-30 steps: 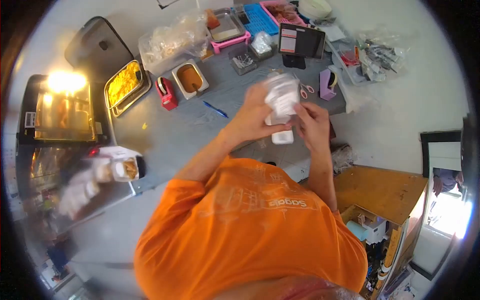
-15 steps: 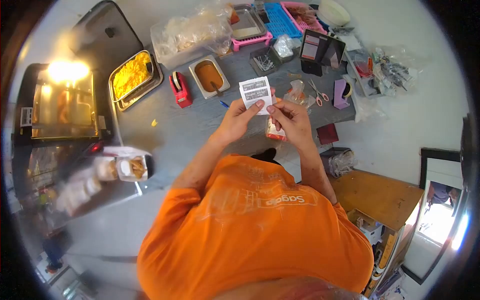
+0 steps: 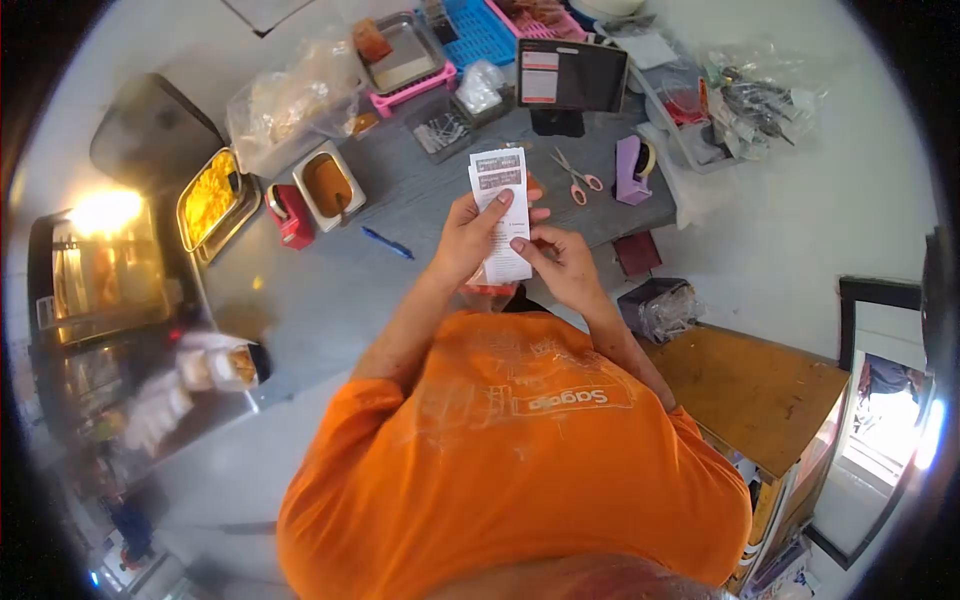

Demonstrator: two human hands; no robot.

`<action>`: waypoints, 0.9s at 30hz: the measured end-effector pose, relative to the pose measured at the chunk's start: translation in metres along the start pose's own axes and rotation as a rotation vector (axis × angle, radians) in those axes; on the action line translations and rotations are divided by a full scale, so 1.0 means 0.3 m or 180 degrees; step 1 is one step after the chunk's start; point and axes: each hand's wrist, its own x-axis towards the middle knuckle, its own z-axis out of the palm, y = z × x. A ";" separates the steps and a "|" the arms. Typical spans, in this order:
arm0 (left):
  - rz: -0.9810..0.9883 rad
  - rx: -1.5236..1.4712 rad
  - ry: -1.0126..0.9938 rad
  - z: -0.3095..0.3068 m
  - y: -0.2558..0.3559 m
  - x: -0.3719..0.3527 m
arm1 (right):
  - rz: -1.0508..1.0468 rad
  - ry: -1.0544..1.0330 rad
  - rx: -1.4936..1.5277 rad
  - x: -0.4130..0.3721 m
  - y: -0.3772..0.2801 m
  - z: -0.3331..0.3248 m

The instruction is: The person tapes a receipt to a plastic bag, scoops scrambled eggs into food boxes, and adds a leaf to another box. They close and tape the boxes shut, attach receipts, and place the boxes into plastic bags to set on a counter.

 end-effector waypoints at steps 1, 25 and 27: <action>-0.0087 0.0060 0.0075 0.023 -0.024 0.028 | 0.0299 0.0022 0.0364 -0.009 0.011 -0.022; 0.0259 0.4812 -0.0548 -0.100 -0.753 0.256 | 0.1456 0.0726 -0.1269 0.212 1.040 -0.277; -0.0653 0.4917 -0.0422 -0.094 -0.754 0.269 | 0.1518 0.0437 -0.1508 0.222 1.009 -0.302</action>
